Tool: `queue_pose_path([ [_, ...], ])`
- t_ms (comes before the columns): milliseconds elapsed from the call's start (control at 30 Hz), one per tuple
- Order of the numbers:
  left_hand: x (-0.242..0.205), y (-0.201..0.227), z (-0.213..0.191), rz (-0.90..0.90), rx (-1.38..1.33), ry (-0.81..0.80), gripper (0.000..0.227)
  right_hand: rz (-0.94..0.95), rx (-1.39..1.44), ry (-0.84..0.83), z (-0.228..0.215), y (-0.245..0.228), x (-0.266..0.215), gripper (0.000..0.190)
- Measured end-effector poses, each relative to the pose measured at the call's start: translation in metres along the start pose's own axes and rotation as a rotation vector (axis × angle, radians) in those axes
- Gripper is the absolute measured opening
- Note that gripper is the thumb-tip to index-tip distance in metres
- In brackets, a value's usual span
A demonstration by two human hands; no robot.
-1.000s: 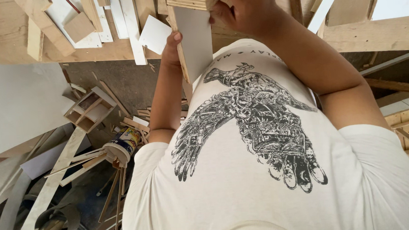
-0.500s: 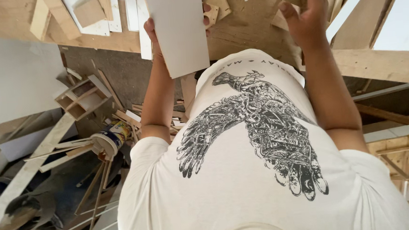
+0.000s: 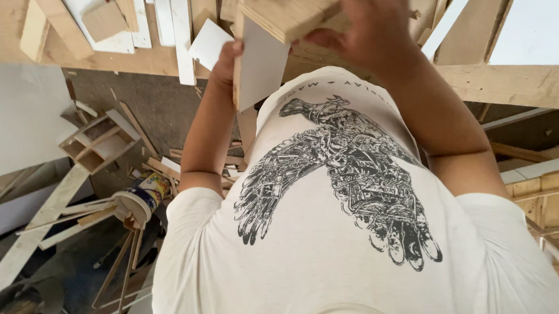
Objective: The person nails several small wooden boards together using a hammer on a floor covered in wood scraps.
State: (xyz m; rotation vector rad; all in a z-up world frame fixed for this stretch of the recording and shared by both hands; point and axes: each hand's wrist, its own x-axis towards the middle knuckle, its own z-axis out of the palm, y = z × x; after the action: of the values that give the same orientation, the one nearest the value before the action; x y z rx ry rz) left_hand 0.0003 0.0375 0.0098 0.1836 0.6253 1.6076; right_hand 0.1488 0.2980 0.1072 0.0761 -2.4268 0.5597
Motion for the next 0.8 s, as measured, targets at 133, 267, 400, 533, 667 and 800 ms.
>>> queue_pose_path([
  [133,-0.005,-0.007,0.011,0.073,0.081,0.097,0.095,-0.073,0.181,0.079,0.009,-0.004,0.016,0.049],
  [267,-0.004,-0.013,0.040,0.174,0.092,0.098,0.094,-0.041,0.114,0.144,0.028,-0.001,0.010,0.046],
  [400,0.000,-0.018,0.040,0.172,0.093,0.128,0.097,-0.014,0.085,0.169,0.037,0.002,0.002,0.050],
  [533,-0.004,-0.026,0.019,0.117,0.058,0.143,0.100,-0.047,0.123,0.142,0.025,0.003,0.010,0.034],
  [667,-0.008,-0.031,-0.006,0.227,0.612,0.209,0.115,-0.188,0.238,0.152,-0.002,0.004,0.025,0.024],
  [800,-0.014,-0.048,-0.025,0.285,0.693,0.202,0.116,-0.308,0.232,0.292,-0.006,-0.004,0.034,0.029],
])
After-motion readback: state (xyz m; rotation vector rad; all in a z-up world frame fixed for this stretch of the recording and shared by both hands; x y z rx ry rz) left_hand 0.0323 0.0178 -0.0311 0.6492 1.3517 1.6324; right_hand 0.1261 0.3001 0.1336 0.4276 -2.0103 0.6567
